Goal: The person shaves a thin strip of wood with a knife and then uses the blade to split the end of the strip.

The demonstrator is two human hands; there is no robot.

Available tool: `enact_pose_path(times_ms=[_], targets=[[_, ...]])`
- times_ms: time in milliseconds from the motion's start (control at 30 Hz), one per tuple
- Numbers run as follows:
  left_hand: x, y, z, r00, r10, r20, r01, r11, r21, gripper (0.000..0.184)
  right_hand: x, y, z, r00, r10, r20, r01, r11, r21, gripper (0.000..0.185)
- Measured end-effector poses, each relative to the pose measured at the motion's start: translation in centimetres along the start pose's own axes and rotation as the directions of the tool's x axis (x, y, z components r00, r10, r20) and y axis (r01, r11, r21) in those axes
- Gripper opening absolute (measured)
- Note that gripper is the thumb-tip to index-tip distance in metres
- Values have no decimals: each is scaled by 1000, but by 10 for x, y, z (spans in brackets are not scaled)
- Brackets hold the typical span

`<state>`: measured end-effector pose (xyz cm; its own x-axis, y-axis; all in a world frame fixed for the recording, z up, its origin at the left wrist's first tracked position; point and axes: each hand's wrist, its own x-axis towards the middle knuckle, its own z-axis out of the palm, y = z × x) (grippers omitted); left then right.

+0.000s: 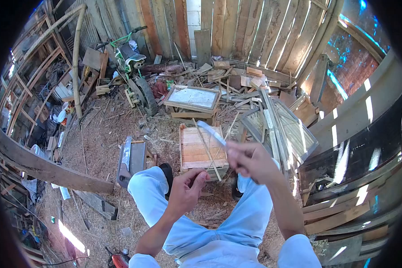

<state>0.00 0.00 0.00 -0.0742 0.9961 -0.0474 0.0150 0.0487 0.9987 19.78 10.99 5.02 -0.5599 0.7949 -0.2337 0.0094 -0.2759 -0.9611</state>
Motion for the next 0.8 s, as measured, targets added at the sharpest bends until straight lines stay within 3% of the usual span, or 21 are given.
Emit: enact_pose_path(times_ms=[67,100,167,233,300,333,367,433,467,500,567,633,700,800], targets=[[-1,-3,-3,1000,-14,-14,13,1000,-23,20,1,3,2,1000,17,-20,-21,981,-193,39],[4,10,-26,1000,3,-13,-2,998,64,20,17,5,14,999,-38,-3,37,991,-127,39],[3,13,-20,1000,-12,3,12,999,52,21,22,1,7,998,-69,6,68,985,156,31],[2,8,-18,1000,-19,6,19,1000,9,21,17,3,16,995,-95,-8,95,982,165,29],[2,10,-18,1000,-29,11,29,999,-27,21,6,6,28,994,-95,52,95,995,-7,30],[0,14,-17,998,-57,-5,57,998,-34,20,16,6,13,992,-115,-56,94,952,-291,34],[-3,15,-15,996,-92,-18,91,995,-45,20,20,9,4,993,-106,-61,83,953,-290,34],[-5,9,-9,996,-85,-2,85,996,-26,20,26,2,-4,983,-110,-147,139,970,202,33],[-4,8,-8,997,-75,11,75,997,1,19,23,3,2,977,-88,-195,106,991,80,34],[-4,7,-7,997,-74,12,74,997,-1,19,17,2,5,977,-89,-196,106,991,77,34],[-5,6,-7,996,-80,-45,79,997,-15,19,10,0,6,997,-54,-50,56,998,28,35],[-7,6,-7,998,-56,-29,57,998,33,19,12,-6,-11,996,-21,-85,24,999,30,35],[-8,5,-7,999,-26,-19,28,996,81,19,14,-16,-28,981,-95,-169,125,976,179,37],[-5,0,-6,997,36,-67,-30,996,87,19,3,-18,-18,987,-88,-135,112,978,175,40]])
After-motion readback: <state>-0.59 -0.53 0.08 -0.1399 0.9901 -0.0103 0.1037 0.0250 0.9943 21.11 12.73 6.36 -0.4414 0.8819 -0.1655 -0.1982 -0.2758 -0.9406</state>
